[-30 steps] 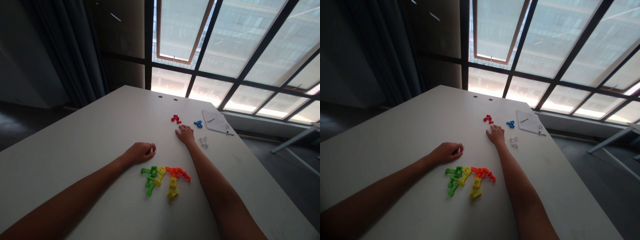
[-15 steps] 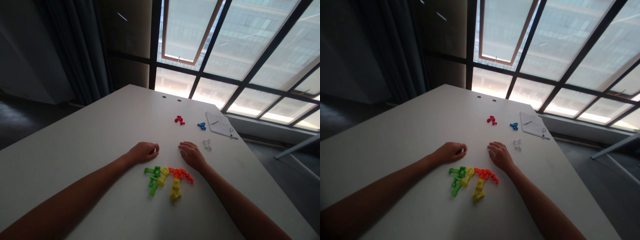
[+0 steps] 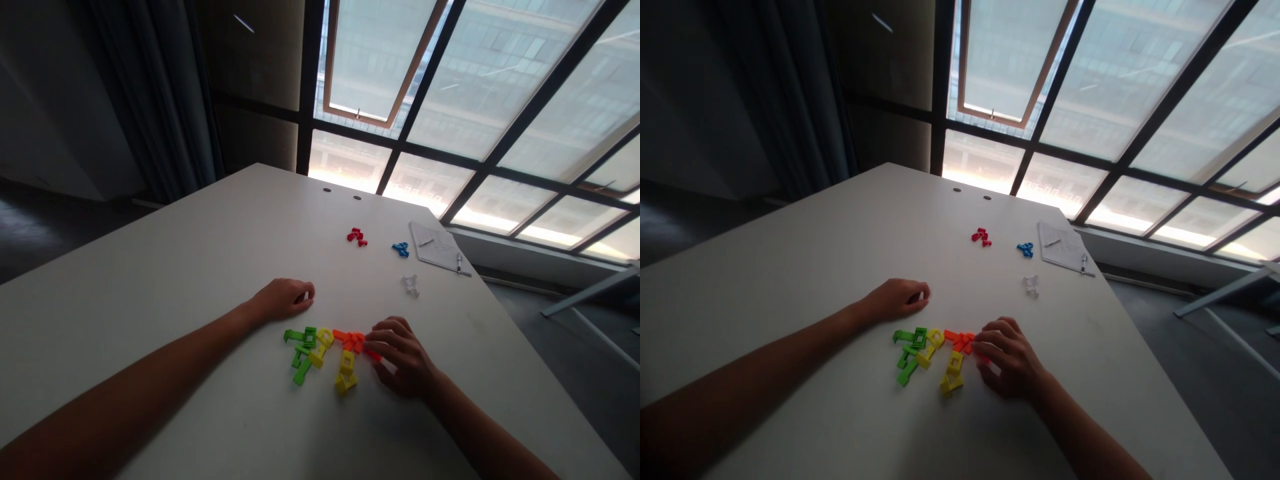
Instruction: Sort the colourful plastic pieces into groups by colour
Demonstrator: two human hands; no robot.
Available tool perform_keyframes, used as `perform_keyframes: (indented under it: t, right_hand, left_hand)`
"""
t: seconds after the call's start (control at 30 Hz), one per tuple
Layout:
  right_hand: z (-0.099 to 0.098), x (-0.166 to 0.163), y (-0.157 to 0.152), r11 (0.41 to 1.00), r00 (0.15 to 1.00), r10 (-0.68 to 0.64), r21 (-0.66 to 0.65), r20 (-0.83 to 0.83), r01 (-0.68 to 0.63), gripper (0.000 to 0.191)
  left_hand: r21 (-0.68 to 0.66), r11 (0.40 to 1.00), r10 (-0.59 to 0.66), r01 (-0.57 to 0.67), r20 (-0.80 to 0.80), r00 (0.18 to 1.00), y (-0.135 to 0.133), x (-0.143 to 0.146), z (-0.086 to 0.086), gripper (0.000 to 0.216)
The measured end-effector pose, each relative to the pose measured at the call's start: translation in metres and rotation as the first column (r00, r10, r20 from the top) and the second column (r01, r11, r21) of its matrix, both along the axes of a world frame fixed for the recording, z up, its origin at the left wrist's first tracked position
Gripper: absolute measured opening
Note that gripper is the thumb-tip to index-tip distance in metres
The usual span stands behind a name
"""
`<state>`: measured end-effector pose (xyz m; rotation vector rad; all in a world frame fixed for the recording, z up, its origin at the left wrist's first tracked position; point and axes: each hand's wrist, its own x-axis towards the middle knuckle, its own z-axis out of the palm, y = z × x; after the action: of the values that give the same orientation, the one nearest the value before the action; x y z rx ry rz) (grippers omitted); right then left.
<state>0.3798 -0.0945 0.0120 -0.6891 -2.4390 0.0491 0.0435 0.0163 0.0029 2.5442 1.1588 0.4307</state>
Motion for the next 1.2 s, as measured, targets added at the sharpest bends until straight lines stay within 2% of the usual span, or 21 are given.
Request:
perform_keyframes:
  t: [0.13,0.27,0.47,0.77,0.97,1.07,1.2]
  right_hand:
    - [-0.002,0.001,0.006,0.999,0.988,-0.035,-0.029,0.150,0.040,0.032]
    - [-0.009,0.010,0.015,0.984,0.967,-0.172,-0.014,0.190,0.177,0.028]
    - [-0.014,0.014,0.022,0.910,0.882,-0.392,-0.034,0.263,0.414,0.037]
    - [-0.007,0.010,0.032,0.832,0.802,-0.492,-0.090,0.340,0.548,0.047]
    - [0.001,-0.001,0.061,0.664,0.603,-0.603,-0.091,0.522,0.742,0.045]
    - [0.001,-0.007,0.094,0.617,0.531,-0.606,-0.071,0.592,0.783,0.048]
    - [-0.003,-0.009,0.152,0.512,0.432,-0.640,-0.067,0.635,0.857,0.060]
  left_hand:
    - [-0.006,1.000,-0.004,0.004,0.000,1.000,0.000,0.000,0.001,0.017]
    - [-0.007,1.000,-0.001,0.001,0.001,1.000,0.000,0.000,0.000,0.017]
    - [0.011,1.000,-0.011,0.011,-0.007,1.000,0.001,0.000,-0.002,0.018]
    - [0.032,0.999,-0.010,0.010,0.005,1.000,0.002,0.001,-0.003,0.018]
    - [0.044,0.999,-0.001,0.001,0.006,1.000,0.003,0.002,-0.006,0.016]
    - [0.044,0.999,-0.001,0.000,0.006,1.000,0.003,0.002,-0.006,0.016]
    - [0.041,0.999,0.003,-0.003,-0.001,1.000,0.002,0.002,-0.003,0.017]
